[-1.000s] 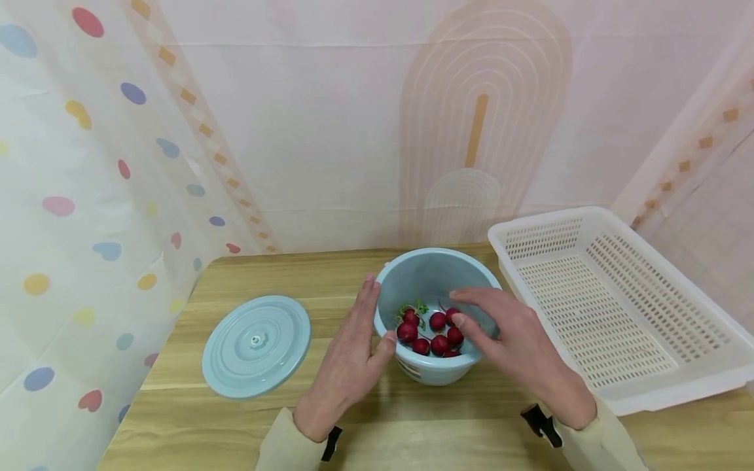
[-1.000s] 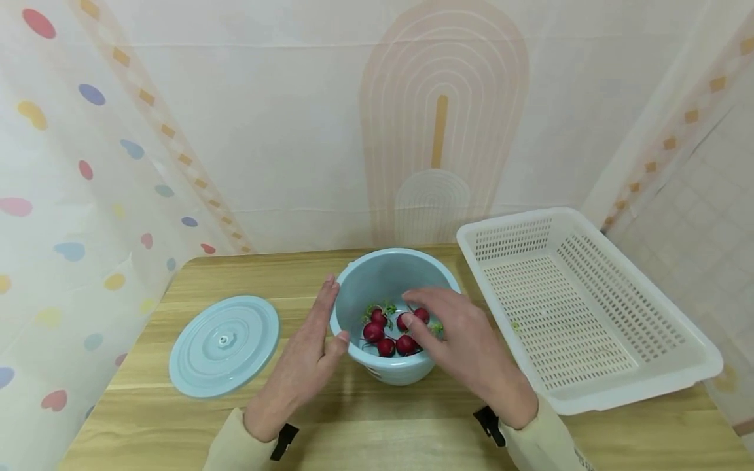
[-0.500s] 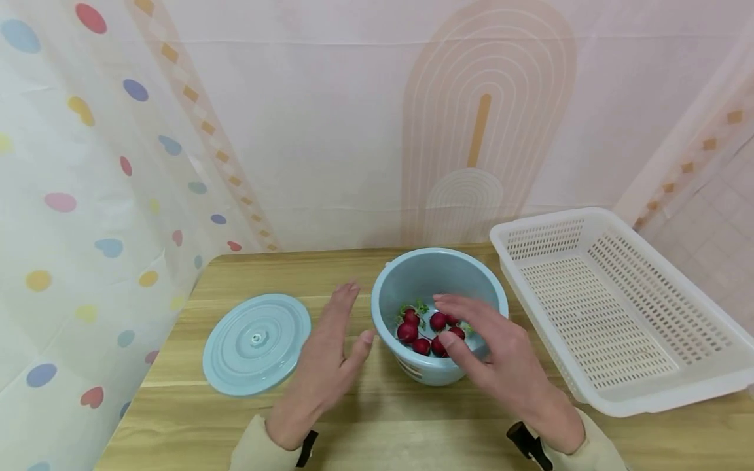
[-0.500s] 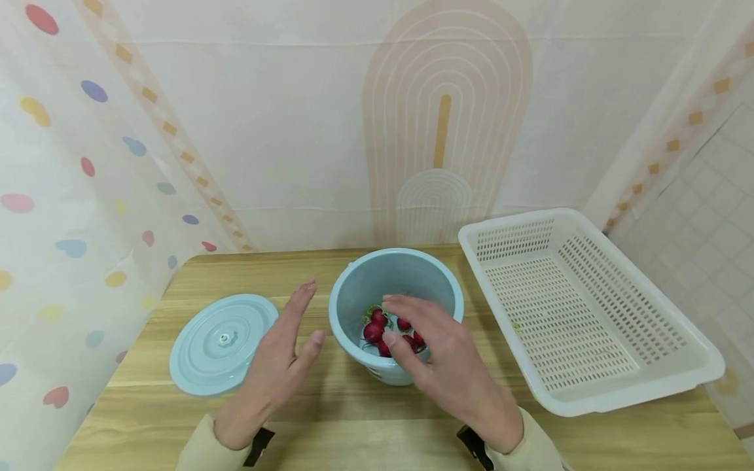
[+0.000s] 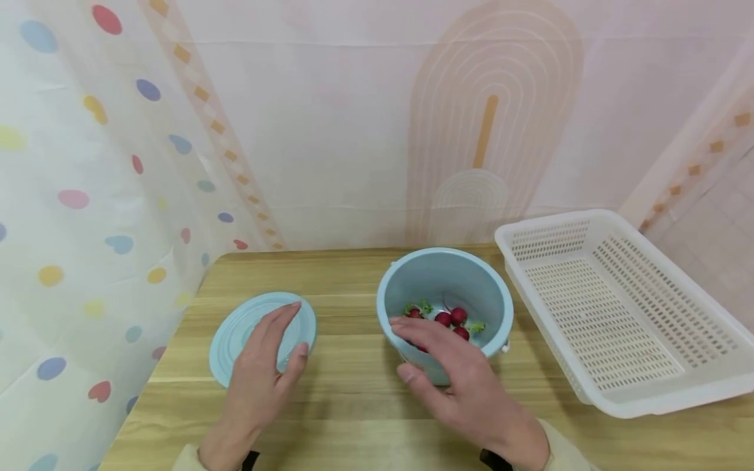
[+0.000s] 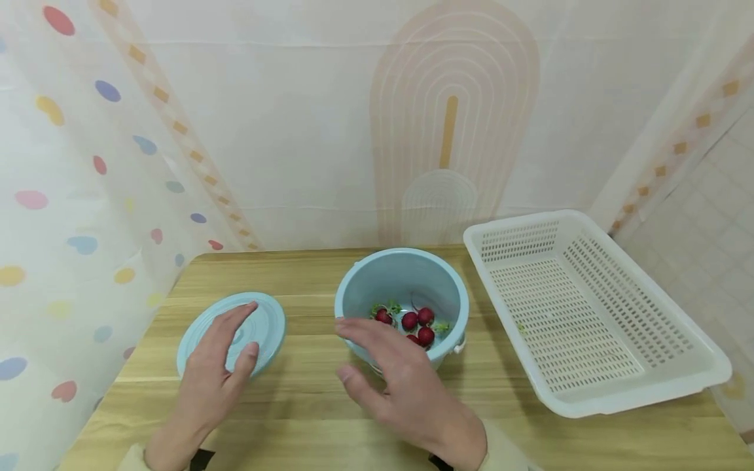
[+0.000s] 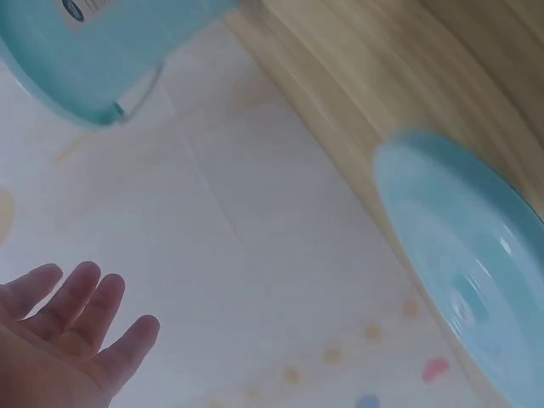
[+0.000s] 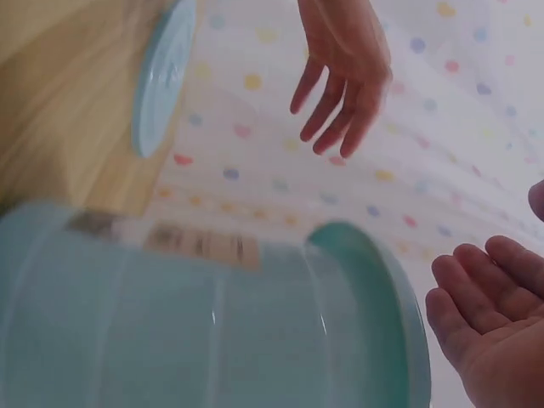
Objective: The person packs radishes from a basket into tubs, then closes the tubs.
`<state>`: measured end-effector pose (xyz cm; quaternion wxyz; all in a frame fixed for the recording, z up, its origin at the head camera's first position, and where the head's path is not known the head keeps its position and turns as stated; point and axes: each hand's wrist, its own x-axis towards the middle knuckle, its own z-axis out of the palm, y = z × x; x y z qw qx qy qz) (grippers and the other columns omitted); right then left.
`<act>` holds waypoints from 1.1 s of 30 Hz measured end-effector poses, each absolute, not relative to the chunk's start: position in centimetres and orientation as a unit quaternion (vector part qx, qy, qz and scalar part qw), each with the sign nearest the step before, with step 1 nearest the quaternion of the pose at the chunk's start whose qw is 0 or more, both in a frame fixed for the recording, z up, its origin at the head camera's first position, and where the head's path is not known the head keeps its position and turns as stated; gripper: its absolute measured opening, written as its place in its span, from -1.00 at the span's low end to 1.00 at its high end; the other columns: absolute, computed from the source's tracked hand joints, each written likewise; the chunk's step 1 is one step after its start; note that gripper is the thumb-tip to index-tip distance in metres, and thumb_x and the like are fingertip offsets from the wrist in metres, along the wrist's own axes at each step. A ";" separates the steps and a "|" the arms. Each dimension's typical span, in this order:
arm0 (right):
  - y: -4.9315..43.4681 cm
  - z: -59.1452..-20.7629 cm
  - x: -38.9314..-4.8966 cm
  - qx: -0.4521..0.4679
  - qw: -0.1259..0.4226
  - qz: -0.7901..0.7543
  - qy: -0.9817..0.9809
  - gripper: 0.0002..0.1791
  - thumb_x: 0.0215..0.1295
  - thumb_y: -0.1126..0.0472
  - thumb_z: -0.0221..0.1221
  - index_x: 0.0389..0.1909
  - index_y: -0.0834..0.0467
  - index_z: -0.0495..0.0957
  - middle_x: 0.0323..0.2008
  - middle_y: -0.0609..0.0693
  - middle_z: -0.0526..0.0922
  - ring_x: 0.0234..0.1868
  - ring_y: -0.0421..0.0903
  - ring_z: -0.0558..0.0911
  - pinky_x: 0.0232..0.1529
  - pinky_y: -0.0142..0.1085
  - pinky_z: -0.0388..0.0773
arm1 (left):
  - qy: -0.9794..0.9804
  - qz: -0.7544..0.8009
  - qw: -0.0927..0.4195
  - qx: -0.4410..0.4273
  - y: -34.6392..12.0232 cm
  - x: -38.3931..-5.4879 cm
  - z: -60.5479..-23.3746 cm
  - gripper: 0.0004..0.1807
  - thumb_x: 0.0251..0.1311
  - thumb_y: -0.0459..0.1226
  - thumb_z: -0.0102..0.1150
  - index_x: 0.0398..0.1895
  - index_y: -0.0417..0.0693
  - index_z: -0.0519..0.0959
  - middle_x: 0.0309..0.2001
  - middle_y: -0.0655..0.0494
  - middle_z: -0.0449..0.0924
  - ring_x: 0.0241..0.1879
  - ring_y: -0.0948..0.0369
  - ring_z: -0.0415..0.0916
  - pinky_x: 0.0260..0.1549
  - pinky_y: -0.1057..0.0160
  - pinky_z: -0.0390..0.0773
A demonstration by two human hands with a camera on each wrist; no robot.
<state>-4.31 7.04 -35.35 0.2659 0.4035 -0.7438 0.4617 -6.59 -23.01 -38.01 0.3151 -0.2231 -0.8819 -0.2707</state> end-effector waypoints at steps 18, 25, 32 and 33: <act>0.4 -37.4 -4.3 0.405 0.102 0.409 -0.811 -0.47 0.58 -0.06 0.05 0.42 0.10 0.45 0.42 -0.06 0.48 0.45 -0.13 0.41 0.40 -0.14 0.41 | -0.934 -0.230 0.242 -0.125 -30.7 -5.4 -38.9 -0.42 0.41 -0.24 0.17 0.45 -0.23 0.39 0.38 -0.24 0.39 0.33 -0.28 0.33 0.43 0.02 0.27; -1.8 -38.2 -5.9 0.379 0.061 0.375 -0.844 -0.41 0.60 -0.11 -0.01 0.45 0.14 0.40 0.43 0.01 0.47 0.45 -0.07 0.42 0.44 -0.13 0.37 | -0.954 -0.223 0.176 -0.097 -32.7 -5.8 -39.3 -0.30 0.49 -0.16 0.11 0.53 -0.36 0.19 0.42 -0.45 0.27 0.35 -0.41 0.26 0.32 -0.37 0.24; -3.0 -39.3 -7.7 0.327 -0.011 0.391 -0.860 -0.37 0.57 -0.11 0.04 0.49 0.16 0.36 0.45 0.01 0.44 0.47 -0.05 0.40 0.45 -0.13 0.35 | -0.961 -0.219 0.144 -0.085 -34.2 -6.8 -39.4 -0.28 0.52 -0.15 0.06 0.52 -0.45 0.14 0.43 -0.53 0.21 0.37 -0.47 0.21 0.31 -0.42 0.21; -3.2 -39.5 -7.8 0.322 -0.019 0.398 -0.859 -0.36 0.57 -0.12 0.04 0.50 0.15 0.35 0.46 0.01 0.43 0.48 -0.06 0.39 0.45 -0.13 0.35 | -0.963 -0.216 0.141 -0.082 -34.4 -7.0 -39.5 -0.27 0.52 -0.14 0.06 0.52 -0.46 0.13 0.43 -0.54 0.20 0.37 -0.47 0.20 0.30 -0.43 0.21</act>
